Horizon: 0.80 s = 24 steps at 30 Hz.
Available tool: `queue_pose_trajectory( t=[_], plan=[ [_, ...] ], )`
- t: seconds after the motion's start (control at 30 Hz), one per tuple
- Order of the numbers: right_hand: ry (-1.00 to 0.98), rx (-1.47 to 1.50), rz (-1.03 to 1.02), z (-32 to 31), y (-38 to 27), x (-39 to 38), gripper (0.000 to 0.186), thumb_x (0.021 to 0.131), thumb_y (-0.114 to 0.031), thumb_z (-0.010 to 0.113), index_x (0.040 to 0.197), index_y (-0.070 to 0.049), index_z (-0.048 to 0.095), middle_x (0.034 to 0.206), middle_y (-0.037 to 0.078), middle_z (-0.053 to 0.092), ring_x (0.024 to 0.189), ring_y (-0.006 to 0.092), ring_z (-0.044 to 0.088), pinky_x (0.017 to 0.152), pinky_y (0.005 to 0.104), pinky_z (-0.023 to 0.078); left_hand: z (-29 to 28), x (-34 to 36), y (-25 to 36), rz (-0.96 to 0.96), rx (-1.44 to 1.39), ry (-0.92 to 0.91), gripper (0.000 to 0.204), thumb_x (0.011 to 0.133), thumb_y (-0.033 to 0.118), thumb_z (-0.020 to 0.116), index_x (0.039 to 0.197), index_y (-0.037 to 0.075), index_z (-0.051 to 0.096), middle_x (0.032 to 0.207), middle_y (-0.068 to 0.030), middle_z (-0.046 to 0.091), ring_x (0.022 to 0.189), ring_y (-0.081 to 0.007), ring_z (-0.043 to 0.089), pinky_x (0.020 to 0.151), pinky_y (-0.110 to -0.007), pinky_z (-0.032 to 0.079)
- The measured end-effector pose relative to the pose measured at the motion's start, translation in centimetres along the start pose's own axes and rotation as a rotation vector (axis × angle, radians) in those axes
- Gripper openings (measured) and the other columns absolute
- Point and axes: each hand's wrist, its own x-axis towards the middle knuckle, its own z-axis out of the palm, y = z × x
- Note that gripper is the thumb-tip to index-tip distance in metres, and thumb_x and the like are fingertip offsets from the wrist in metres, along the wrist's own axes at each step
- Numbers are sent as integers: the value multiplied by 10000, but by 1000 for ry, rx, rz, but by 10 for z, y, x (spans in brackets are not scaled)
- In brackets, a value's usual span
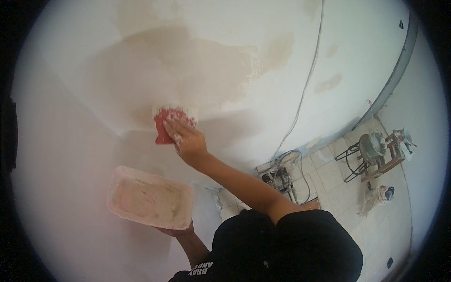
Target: The person applies a patching compound to indentations on a white wall using a red putty knife and then scrapes the excess material off to create a level surface.
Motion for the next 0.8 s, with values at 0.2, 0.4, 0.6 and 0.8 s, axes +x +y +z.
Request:
queue_pose_trajectory(
  t=[0.2,0.4,0.6,0.8],
  plan=[
    [217,-25,-19,-51,1,47,674,639,102,613,1290,-68,600,1287,124,609,1213,317,568,1006,400,487,18,0,17,-65,-276,62,896,907,538,564,1540,148,64,1549,-171,186,1358,-378,369,1070,-571,395],
    [325,-206,-104,-51,5,99,704,585,92,679,1262,-91,628,1258,122,625,1164,313,599,954,373,520,23,-1,19,-25,-291,61,897,906,537,565,1539,156,57,1552,-166,174,1359,-384,361,1072,-574,394],
    [-41,-157,-147,10,0,12,590,688,74,619,1258,-77,623,1291,98,617,1162,240,612,970,351,521,39,5,11,-2,-206,-8,892,905,526,573,1537,155,64,1548,-162,181,1357,-379,363,1073,-568,396],
    [283,383,230,-85,26,13,661,718,237,418,1327,13,547,1301,194,595,1121,236,634,897,304,546,43,4,14,4,-180,-42,887,905,515,580,1535,155,70,1544,-159,188,1355,-374,365,1074,-562,397]
  ],
)
